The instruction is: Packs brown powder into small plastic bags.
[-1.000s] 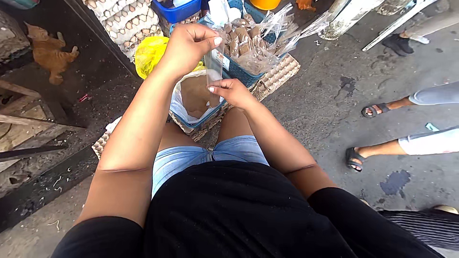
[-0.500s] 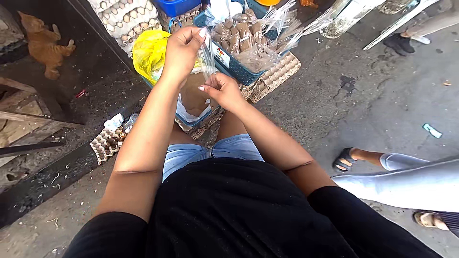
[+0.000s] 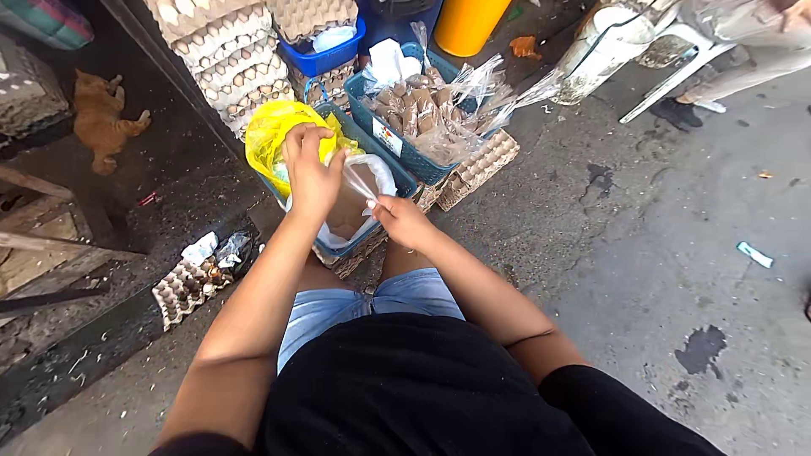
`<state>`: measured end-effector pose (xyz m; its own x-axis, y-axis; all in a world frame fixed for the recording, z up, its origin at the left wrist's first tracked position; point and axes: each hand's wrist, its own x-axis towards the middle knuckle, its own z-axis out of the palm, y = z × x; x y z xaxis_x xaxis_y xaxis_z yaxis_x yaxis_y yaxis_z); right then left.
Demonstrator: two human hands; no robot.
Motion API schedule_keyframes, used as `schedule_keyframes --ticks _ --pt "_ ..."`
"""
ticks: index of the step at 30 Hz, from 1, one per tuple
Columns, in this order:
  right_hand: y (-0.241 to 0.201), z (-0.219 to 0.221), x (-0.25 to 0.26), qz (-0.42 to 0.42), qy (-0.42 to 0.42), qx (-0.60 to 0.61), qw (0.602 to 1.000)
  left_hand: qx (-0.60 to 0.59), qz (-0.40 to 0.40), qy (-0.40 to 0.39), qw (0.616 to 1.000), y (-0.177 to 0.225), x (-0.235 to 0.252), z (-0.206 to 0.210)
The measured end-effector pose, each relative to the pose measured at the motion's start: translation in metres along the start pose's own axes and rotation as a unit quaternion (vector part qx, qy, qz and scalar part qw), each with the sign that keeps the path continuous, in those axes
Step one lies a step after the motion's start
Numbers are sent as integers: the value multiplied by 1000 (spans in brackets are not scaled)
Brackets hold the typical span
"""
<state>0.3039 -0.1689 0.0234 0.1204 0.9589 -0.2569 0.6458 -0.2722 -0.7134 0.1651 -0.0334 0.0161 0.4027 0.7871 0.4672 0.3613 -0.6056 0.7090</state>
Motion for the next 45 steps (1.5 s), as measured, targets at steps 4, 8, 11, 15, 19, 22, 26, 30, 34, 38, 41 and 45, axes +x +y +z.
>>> schedule_keyframes --ticks 4,8,11,15,19,22,26,30,34,38,41,45 --pt "27 11 -7 -113 -37 102 988 108 298 -157 935 1 -47 25" --pt "32 -6 -34 -136 -76 127 980 103 306 -189 928 -2 -74 33" --pt "47 -16 -48 -122 -87 179 972 53 290 -217 931 0 -90 30" --pt "61 -20 -56 -161 -33 150 975 -34 236 -273 932 -17 -93 15" --pt "51 -14 -61 -205 7 21 978 -67 169 -340 923 -20 -76 -13" --pt "44 -11 -45 -208 62 -104 971 -126 62 -297 945 -9 -70 -20" --pt "42 2 -16 -307 200 -94 926 -358 -42 -303 882 23 -104 2" --pt "19 1 -28 -323 45 290 900 -437 -84 -361 820 7 -125 20" --pt "22 3 -28 -161 -36 346 924 -335 -119 -249 901 -8 -102 5" --pt "28 0 -30 -164 44 263 950 -323 -124 -243 906 7 -99 -2" --pt "27 3 -33 -173 124 291 933 -276 -65 -208 936 26 -98 6" --pt "22 28 -32 -122 206 364 900 -78 18 -125 989 40 -96 28"
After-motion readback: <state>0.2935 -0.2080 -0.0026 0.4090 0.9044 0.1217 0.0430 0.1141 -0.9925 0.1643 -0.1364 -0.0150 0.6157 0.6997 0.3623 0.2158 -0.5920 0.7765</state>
